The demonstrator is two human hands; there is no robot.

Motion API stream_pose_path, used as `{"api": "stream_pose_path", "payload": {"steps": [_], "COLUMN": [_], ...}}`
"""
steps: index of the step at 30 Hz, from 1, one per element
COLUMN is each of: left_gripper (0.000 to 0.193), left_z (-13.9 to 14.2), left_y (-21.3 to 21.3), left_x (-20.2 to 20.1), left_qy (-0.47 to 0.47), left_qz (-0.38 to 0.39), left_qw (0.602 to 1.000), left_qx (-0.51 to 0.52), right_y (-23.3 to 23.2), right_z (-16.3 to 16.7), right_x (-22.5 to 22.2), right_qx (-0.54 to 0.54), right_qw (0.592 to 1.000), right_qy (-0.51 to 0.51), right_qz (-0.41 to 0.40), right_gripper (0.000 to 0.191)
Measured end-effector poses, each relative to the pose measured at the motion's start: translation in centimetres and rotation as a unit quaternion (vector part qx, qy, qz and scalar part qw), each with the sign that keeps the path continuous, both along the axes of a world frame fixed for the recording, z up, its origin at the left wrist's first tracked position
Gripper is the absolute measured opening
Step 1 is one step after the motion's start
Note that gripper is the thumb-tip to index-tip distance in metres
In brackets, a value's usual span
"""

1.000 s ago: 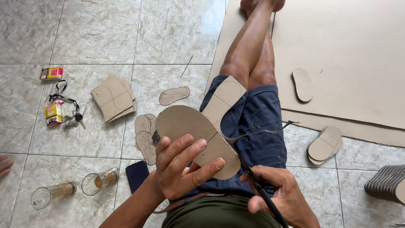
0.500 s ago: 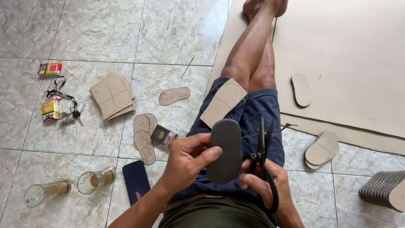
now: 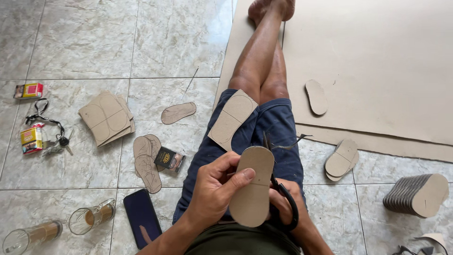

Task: The person lies on a tiled floor and cuts sandal sole/insole shapes from sheets of gray and tan material using scissors, following drawn outlines. They trace around cardboard patterns, cut out each sole one at a time, trim the edges, and set finished pieces onto a growing stack beside them.

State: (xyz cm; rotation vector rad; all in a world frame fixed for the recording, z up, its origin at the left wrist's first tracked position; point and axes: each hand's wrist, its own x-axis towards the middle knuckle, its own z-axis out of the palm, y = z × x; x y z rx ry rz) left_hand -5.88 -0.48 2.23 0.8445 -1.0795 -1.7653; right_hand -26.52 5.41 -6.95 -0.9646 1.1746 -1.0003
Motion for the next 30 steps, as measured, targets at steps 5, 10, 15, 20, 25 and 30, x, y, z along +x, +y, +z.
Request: {"api": "stream_pose_path", "payload": {"steps": [5, 10, 15, 20, 25, 30], "left_gripper": [0.015, 0.018, 0.02, 0.018, 0.018, 0.019], "left_z": [1.4, 2.5, 2.3, 2.1, 1.4, 0.0], "left_y": [-0.2, -0.7, -1.3, -2.0, -2.7, -1.3], "left_x": [1.3, 1.7, 1.9, 2.1, 1.3, -0.3], "left_qy": [-0.069, -0.142, -0.162, -0.194, 0.161, 0.152], "left_qz": [-0.051, -0.087, -0.111, -0.121, 0.124, 0.155], "left_qw": [0.996, 0.984, 0.978, 0.972, 0.975, 0.972], "left_qx": [-0.02, -0.057, -0.062, -0.048, 0.092, 0.094], "right_y": [-0.6, -1.8, -2.2, -1.6, -1.6, -0.9], "right_z": [3.2, 7.2, 8.9, 7.3, 3.9, 3.0], "right_x": [-3.9, -4.8, -5.2, -6.9, -6.3, -2.3], "right_qx": [-0.199, -0.304, -0.234, -0.083, -0.093, -0.119], "right_qw": [0.959, 0.893, 0.886, 0.915, 0.961, 0.966], "right_qy": [0.193, 0.327, 0.393, 0.386, 0.261, 0.23], "right_qz": [0.052, 0.049, 0.078, 0.089, 0.018, -0.011], "right_gripper": [0.071, 0.075, 0.069, 0.06, 0.048, 0.054]}}
